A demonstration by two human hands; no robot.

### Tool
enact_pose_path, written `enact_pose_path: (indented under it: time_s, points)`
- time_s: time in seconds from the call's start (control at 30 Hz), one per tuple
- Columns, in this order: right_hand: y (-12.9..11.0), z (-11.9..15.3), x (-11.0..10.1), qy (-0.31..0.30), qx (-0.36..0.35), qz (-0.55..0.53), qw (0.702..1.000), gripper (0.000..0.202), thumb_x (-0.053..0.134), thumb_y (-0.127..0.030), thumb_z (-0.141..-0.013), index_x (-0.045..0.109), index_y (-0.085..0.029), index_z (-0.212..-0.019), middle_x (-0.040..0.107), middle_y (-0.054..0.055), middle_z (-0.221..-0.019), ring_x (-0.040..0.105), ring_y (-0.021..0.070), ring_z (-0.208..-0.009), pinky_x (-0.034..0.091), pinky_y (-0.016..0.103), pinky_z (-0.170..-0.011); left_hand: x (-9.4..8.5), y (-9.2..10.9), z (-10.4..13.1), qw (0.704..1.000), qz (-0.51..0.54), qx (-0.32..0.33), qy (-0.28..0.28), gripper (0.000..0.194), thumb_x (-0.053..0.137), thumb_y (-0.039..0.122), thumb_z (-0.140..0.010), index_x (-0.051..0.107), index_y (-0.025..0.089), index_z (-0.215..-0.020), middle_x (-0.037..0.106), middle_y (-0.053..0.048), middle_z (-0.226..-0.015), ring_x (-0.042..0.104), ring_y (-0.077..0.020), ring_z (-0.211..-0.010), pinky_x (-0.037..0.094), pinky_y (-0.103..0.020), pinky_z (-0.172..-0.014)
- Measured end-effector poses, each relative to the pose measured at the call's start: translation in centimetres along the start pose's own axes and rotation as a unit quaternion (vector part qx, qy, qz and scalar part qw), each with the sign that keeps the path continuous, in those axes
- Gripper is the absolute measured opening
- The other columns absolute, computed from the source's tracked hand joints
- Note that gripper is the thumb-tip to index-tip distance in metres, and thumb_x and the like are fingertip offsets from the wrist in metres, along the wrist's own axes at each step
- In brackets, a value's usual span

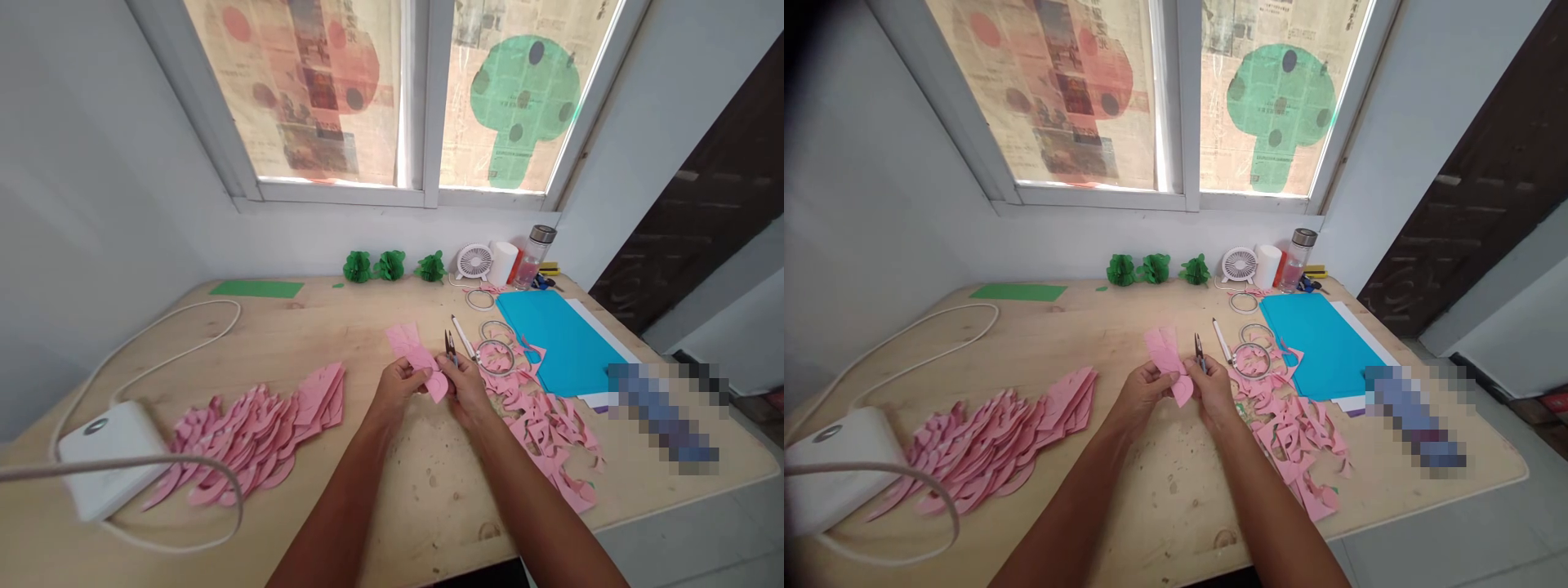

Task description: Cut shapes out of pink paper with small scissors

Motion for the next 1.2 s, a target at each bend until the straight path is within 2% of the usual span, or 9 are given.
enact_pose_path:
  time_s: [0.23,0.37,0.5,0.67,0.73,0.83,0.97,1.07,1.2]
  points:
    - [0.2,-0.1,0.1,-0.009,0.004,0.013,1.0,0.027,0.079,-0.029,-0.054,0.061,-0.014,-0.067,0.055,-0.004,-0.053,0.047,0.0072,-0.046,0.036,0.019,-0.045,0.0,-0.1,0.1,1.0,0.009,-0.001,-0.002,0.034,0.072,0.034,-0.059,0.065,0.012,-0.084,0.067,-0.006,-0.073,0.055,-0.0126,-0.059,0.041,-0.024,-0.057]
    - [0.2,0.1,0.0,0.001,0.016,0.017,1.0,0.026,0.078,-0.029,-0.056,0.06,-0.014,-0.067,0.05,-0.007,-0.047,0.04,0.0047,-0.038,0.029,0.016,-0.037,-0.3,0.0,0.3,1.0,0.021,-0.017,0.002,0.027,0.068,0.038,-0.065,0.063,0.012,-0.074,0.064,-0.005,-0.069,0.055,-0.0117,-0.059,0.042,-0.025,-0.06]
    - [0.6,0.1,0.0,-0.009,0.042,0.0,0.999,0.025,0.078,-0.028,-0.057,0.061,-0.014,-0.07,0.048,-0.008,-0.043,0.033,0.0036,-0.032,0.02,0.016,-0.031,-0.4,0.0,0.4,0.999,0.029,-0.04,-0.001,0.025,0.07,0.036,-0.063,0.06,0.013,-0.066,0.062,-0.003,-0.064,0.054,-0.0115,-0.057,0.041,-0.024,-0.057]
    - [1.2,0.0,0.4,-0.035,0.075,-0.068,0.994,0.024,0.078,-0.024,-0.056,0.061,-0.015,-0.071,0.057,-0.004,-0.053,0.047,0.0071,-0.041,0.033,0.017,-0.037,0.3,-0.3,0.7,0.994,0.071,-0.076,-0.045,0.022,0.071,0.031,-0.064,0.061,0.012,-0.069,0.06,-0.002,-0.061,0.052,-0.0101,-0.055,0.037,-0.022,-0.052]
    - [1.4,0.0,0.5,-0.04,0.082,-0.081,0.993,0.025,0.077,-0.024,-0.056,0.061,-0.015,-0.072,0.057,-0.003,-0.055,0.049,0.0073,-0.044,0.034,0.017,-0.038,0.5,-0.3,0.8,0.991,0.089,-0.083,-0.052,0.022,0.072,0.03,-0.063,0.061,0.012,-0.072,0.06,-0.002,-0.063,0.052,-0.0097,-0.055,0.036,-0.022,-0.051]
    - [1.5,0.0,0.4,-0.029,0.075,-0.06,0.995,0.025,0.076,-0.029,-0.058,0.059,-0.015,-0.07,0.05,-0.006,-0.048,0.038,0.0042,-0.036,0.024,0.016,-0.033,0.1,0.4,0.7,0.992,0.103,-0.064,-0.029,0.022,0.072,0.029,-0.062,0.062,0.012,-0.073,0.06,-0.002,-0.063,0.052,-0.0091,-0.054,0.036,-0.021,-0.049]
    - [1.1,0.1,1.0,-0.035,0.041,0.006,0.999,0.029,0.072,-0.039,-0.063,0.057,-0.015,-0.065,0.04,-0.009,-0.041,0.023,0.0019,-0.032,0.012,0.017,-0.031,-1.1,1.6,0.5,0.993,0.113,-0.018,0.037,0.022,0.073,0.029,-0.059,0.06,0.013,-0.066,0.058,-0.001,-0.058,0.05,-0.0089,-0.051,0.037,-0.021,-0.048]
    - [0.9,0.5,1.7,-0.048,0.025,0.044,0.998,0.032,0.069,-0.043,-0.066,0.056,-0.015,-0.065,0.038,-0.009,-0.042,0.021,0.0016,-0.033,0.011,0.018,-0.032,-1.8,2.5,0.6,0.991,0.116,0.014,0.07,0.022,0.073,0.029,-0.059,0.058,0.013,-0.064,0.057,0.0,-0.055,0.049,-0.0085,-0.049,0.037,-0.02,-0.047]
    - [0.8,0.9,2.4,-0.062,0.019,0.053,0.996,0.033,0.064,-0.047,-0.07,0.056,-0.015,-0.066,0.046,-0.006,-0.049,0.024,0.0022,-0.035,0.012,0.019,-0.033,-2.0,3.4,0.7,0.988,0.128,0.038,0.073,0.021,0.072,0.029,-0.061,0.058,0.013,-0.065,0.057,0.0,-0.055,0.048,-0.0081,-0.048,0.037,-0.02,-0.047]
Point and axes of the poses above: each hand's wrist, its own z-axis away from the middle knuckle, its own x-axis out of the palm, y = z × x, the point moved 10 cm from there along -z, towards the middle knuckle
